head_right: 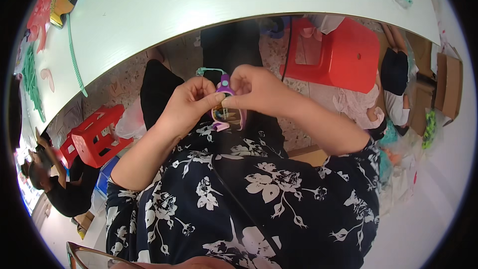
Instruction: Assemble colorful swim goggles by attaching lenses and straps.
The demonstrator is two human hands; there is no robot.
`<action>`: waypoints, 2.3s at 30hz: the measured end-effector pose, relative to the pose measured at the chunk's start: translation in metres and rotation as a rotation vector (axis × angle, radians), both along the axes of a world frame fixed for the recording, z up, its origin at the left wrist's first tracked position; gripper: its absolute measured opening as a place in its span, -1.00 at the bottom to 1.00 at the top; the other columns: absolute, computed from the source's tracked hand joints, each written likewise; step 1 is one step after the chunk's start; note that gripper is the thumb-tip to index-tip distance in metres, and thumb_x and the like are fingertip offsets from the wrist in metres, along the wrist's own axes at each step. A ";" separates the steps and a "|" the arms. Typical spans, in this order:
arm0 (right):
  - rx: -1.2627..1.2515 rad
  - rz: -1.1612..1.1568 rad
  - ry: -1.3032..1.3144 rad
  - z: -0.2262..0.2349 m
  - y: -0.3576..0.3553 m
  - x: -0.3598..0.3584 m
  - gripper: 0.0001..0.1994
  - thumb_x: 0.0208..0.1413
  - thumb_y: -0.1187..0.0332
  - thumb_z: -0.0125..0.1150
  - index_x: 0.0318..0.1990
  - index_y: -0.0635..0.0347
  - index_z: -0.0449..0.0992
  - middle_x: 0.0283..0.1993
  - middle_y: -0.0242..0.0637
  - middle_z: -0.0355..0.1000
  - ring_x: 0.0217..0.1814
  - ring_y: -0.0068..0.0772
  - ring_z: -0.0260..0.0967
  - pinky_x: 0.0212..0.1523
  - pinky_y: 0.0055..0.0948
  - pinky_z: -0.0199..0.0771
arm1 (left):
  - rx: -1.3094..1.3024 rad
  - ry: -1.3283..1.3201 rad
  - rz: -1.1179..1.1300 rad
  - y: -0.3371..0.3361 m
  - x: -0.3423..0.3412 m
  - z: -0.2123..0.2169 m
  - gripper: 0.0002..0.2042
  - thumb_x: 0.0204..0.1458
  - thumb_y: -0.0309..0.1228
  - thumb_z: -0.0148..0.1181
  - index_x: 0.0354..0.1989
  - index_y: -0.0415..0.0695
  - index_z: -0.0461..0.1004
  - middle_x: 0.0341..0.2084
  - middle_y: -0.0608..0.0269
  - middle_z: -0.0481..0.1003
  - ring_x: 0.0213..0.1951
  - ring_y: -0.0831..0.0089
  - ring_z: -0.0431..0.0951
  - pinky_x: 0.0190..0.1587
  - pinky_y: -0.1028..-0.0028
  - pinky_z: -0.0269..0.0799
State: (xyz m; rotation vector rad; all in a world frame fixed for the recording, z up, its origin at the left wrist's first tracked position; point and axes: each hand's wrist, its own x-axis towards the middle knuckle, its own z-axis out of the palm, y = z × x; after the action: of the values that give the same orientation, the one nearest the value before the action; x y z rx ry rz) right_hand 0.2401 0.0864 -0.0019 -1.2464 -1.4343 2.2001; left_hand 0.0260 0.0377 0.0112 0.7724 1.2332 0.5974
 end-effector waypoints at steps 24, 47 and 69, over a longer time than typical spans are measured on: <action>0.442 -0.374 -0.048 0.006 -0.086 -0.034 -0.57 -0.15 0.36 0.55 -0.09 0.23 0.52 -0.36 -0.41 0.27 -0.34 -0.59 0.22 -0.29 -0.54 0.31 | 0.045 -0.126 0.487 -0.086 0.006 0.008 -0.87 0.13 -0.56 0.26 -0.22 -0.31 0.45 -0.41 0.27 0.54 -0.39 0.61 0.52 -0.31 0.63 0.44; 0.589 0.448 -0.070 0.033 -0.033 -0.071 -0.58 -0.08 0.24 0.50 -0.09 0.30 0.62 -0.21 -0.28 0.48 -0.16 -0.45 0.46 -0.13 -0.48 0.45 | 1.453 0.690 -0.289 -0.071 -0.062 0.020 -0.27 -0.29 -0.24 0.53 0.12 -0.21 0.39 -0.09 -0.06 0.45 -0.13 0.06 0.54 -0.08 0.24 0.51; 0.690 -0.394 0.022 0.000 -0.112 -0.018 -0.68 0.09 0.42 0.38 -0.02 0.29 0.51 -0.11 -0.34 0.39 -0.18 -0.60 0.36 -0.15 -0.58 0.39 | 1.160 0.654 -0.053 -0.084 -0.056 -0.008 -0.51 -0.16 -0.30 0.35 -0.05 -0.28 0.43 -0.34 0.02 0.47 -0.28 0.07 0.51 -0.19 0.24 0.47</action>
State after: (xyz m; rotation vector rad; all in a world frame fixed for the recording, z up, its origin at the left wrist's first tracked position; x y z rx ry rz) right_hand 0.2223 -0.0255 -0.0016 -1.1113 -1.5712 1.2916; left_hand -0.0303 -0.0462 0.0028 2.0849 1.3859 1.0778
